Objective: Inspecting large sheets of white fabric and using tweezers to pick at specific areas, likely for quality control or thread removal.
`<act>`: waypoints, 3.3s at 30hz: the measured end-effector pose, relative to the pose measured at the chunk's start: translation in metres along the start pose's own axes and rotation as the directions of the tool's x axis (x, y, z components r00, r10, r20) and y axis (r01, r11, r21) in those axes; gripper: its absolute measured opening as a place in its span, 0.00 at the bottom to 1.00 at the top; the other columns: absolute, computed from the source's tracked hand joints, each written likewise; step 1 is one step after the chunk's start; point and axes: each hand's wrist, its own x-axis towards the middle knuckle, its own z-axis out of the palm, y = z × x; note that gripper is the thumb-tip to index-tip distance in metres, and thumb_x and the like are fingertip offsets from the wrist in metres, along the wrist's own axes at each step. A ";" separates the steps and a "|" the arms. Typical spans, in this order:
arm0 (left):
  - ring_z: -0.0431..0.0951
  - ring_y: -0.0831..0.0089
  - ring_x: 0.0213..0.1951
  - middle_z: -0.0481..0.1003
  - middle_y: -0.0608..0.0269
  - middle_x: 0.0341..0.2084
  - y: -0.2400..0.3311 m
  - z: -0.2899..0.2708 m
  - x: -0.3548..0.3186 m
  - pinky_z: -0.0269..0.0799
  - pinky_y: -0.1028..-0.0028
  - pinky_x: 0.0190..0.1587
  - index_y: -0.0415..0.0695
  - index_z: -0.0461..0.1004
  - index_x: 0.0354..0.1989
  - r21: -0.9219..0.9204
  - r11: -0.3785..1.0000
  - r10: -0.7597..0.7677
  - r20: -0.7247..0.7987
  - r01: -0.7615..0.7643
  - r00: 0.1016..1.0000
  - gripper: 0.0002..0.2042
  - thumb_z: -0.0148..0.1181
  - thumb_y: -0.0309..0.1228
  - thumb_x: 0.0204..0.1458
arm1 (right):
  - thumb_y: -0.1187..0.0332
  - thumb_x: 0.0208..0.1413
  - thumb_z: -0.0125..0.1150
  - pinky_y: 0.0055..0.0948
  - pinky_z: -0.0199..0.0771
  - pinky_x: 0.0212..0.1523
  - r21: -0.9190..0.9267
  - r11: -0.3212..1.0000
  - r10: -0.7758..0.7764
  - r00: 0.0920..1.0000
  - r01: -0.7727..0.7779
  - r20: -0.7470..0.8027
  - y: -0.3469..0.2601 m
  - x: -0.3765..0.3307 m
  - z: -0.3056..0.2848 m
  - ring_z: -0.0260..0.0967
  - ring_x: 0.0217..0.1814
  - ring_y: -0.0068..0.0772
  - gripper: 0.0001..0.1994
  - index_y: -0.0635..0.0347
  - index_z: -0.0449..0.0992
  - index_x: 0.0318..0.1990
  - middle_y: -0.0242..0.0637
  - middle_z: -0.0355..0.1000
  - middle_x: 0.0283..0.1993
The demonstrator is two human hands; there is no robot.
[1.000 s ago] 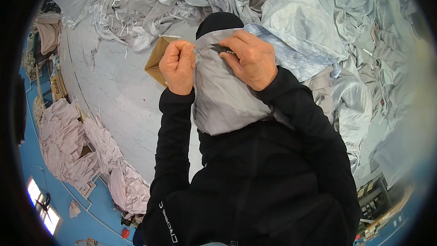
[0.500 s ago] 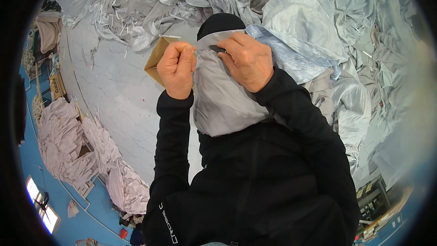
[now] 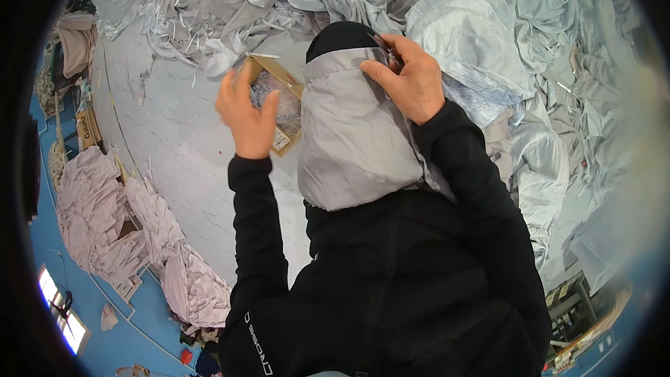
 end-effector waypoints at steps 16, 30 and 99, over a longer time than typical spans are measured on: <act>0.75 0.67 0.28 0.71 0.60 0.32 0.082 0.021 0.013 0.71 0.71 0.30 0.39 0.73 0.30 -0.604 0.772 -0.050 0.253 0.198 0.966 0.10 0.69 0.19 0.41 | 0.69 0.57 0.64 0.20 0.58 0.28 0.050 0.998 -0.030 0.999 0.028 0.031 0.016 0.028 0.007 0.56 0.27 0.14 0.09 0.66 0.74 0.31 0.24 0.65 0.23; 0.73 0.56 0.28 0.70 0.57 0.28 0.076 0.028 0.022 0.70 0.64 0.31 0.40 0.70 0.28 -0.522 0.848 0.078 0.299 0.095 0.951 0.09 0.67 0.21 0.42 | 0.69 0.57 0.63 0.21 0.57 0.28 -0.001 0.999 -0.048 0.997 0.048 0.066 0.017 0.029 0.005 0.55 0.27 0.15 0.09 0.65 0.73 0.31 0.24 0.63 0.23; 0.69 0.79 0.23 0.70 0.66 0.26 0.096 0.033 0.005 0.66 0.79 0.27 0.39 0.68 0.31 -0.788 0.501 -0.125 0.344 0.359 0.930 0.06 0.61 0.20 0.54 | 0.69 0.56 0.65 0.19 0.61 0.24 0.260 0.959 0.076 0.985 -0.115 0.156 0.004 0.022 0.005 0.60 0.24 0.12 0.08 0.64 0.75 0.31 0.25 0.69 0.22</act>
